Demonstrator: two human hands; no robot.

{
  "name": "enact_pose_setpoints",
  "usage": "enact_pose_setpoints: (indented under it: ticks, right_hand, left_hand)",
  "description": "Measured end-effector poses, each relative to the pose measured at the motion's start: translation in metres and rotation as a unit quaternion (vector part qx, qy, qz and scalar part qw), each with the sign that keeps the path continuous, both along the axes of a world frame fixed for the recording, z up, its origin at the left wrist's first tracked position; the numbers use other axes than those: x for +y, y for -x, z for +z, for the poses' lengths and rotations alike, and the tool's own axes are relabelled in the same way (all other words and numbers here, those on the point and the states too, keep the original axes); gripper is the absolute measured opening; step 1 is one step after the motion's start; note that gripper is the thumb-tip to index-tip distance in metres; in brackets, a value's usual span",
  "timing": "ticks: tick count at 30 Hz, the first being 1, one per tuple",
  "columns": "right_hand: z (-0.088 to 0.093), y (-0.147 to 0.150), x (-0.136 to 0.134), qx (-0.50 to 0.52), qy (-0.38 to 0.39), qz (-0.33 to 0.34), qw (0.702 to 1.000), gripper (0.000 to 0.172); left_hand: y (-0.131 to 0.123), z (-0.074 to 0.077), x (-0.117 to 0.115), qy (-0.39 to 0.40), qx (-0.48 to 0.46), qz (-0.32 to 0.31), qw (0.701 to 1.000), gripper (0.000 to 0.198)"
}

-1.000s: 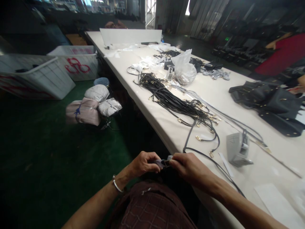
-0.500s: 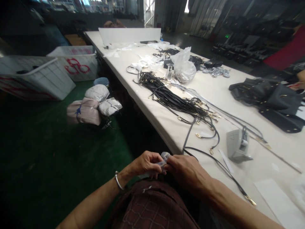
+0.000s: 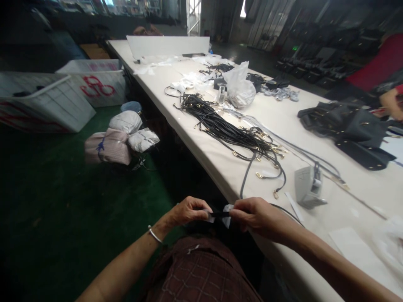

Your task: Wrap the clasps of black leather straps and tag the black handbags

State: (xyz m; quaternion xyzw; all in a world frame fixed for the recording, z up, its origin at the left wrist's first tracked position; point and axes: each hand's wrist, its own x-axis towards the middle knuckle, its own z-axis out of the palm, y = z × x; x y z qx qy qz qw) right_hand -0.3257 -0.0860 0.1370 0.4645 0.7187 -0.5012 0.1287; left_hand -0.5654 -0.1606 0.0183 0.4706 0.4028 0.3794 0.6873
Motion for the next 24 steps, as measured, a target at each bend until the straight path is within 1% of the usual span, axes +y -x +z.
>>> enact_pose_setpoints:
  ticks: [1, 3, 4, 5, 6, 7, 8, 9, 10, 11, 12, 13, 15, 16, 18, 19, 21, 22, 24]
  right_hand:
    - [0.002, 0.006, -0.005, -0.018, -0.052, 0.031, 0.998, 0.049]
    - [0.004, 0.018, -0.015, -0.046, -0.160, 0.091, 0.982, 0.039]
    - [0.004, 0.023, -0.019, -0.047, -0.202, 0.107, 0.972, 0.036]
    - [0.004, 0.025, -0.021, -0.041, -0.217, 0.110, 0.969, 0.036]
    - [0.004, 0.026, -0.022, -0.031, -0.201, 0.095, 0.974, 0.037]
    - [0.003, 0.023, -0.021, -0.021, -0.152, 0.069, 0.986, 0.040]
    - [0.001, 0.019, -0.018, -0.011, -0.083, 0.036, 0.996, 0.044]
    - [0.000, 0.013, -0.015, -0.004, -0.011, 0.004, 1.000, 0.050]
    - [-0.001, 0.005, -0.011, 0.001, 0.051, -0.024, 0.998, 0.054]
    - [-0.003, -0.002, -0.007, 0.007, 0.093, -0.046, 0.995, 0.058]
    - [-0.003, -0.008, -0.004, 0.016, 0.114, -0.060, 0.992, 0.060]
    - [-0.003, -0.013, -0.003, 0.025, 0.116, -0.068, 0.991, 0.060]
    - [-0.001, -0.016, -0.005, 0.037, 0.084, -0.055, 0.994, 0.052]
    - [0.001, -0.014, -0.008, 0.038, 0.051, -0.029, 0.998, 0.045]
    - [0.007, -0.007, -0.015, 0.024, -0.044, 0.047, 0.998, 0.031]
    - [0.011, -0.003, -0.018, 0.012, -0.093, 0.085, 0.992, 0.026]
    - [0.018, 0.003, -0.022, -0.007, -0.161, 0.137, 0.977, 0.022]
    - [0.022, 0.004, -0.023, -0.010, -0.178, 0.148, 0.973, 0.021]
    - [0.027, 0.002, -0.021, -0.009, -0.188, 0.144, 0.971, 0.020]
  left_hand:
    - [-0.007, 0.000, 0.000, 0.015, -0.018, -0.003, 1.000, 0.045]
    - [-0.022, 0.002, 0.000, 0.026, -0.047, 0.008, 0.999, 0.048]
    - [-0.029, 0.004, -0.001, 0.016, -0.053, 0.021, 0.998, 0.048]
    - [-0.034, 0.007, -0.001, -0.001, -0.051, 0.036, 0.998, 0.048]
    - [-0.038, 0.009, -0.002, -0.024, -0.041, 0.052, 0.998, 0.049]
    - [-0.040, 0.012, -0.003, -0.049, -0.024, 0.065, 0.996, 0.049]
    - [-0.040, 0.013, -0.004, -0.075, -0.001, 0.077, 0.994, 0.050]
    - [-0.038, 0.014, -0.006, -0.098, 0.023, 0.089, 0.991, 0.050]
    - [-0.037, 0.013, -0.007, -0.115, 0.044, 0.102, 0.987, 0.049]
    - [-0.035, 0.012, -0.009, -0.123, 0.057, 0.115, 0.984, 0.048]
    - [-0.033, 0.010, -0.010, -0.117, 0.057, 0.122, 0.984, 0.046]
    - [-0.033, 0.008, -0.011, -0.101, 0.048, 0.122, 0.986, 0.044]
    - [-0.036, 0.005, -0.012, -0.082, 0.014, 0.106, 0.991, 0.040]
    - [-0.040, 0.005, -0.011, -0.097, 0.001, 0.095, 0.991, 0.037]
    - [-0.047, 0.009, -0.009, -0.178, 0.003, 0.085, 0.980, 0.029]
    - [-0.050, 0.012, -0.007, -0.226, 0.019, 0.084, 0.970, 0.024]
    - [-0.054, 0.020, -0.002, -0.294, 0.056, 0.076, 0.951, 0.016]
    - [-0.055, 0.024, 0.001, -0.307, 0.067, 0.072, 0.947, 0.014]
    - [-0.056, 0.031, 0.003, -0.283, 0.053, 0.071, 0.955, 0.015]
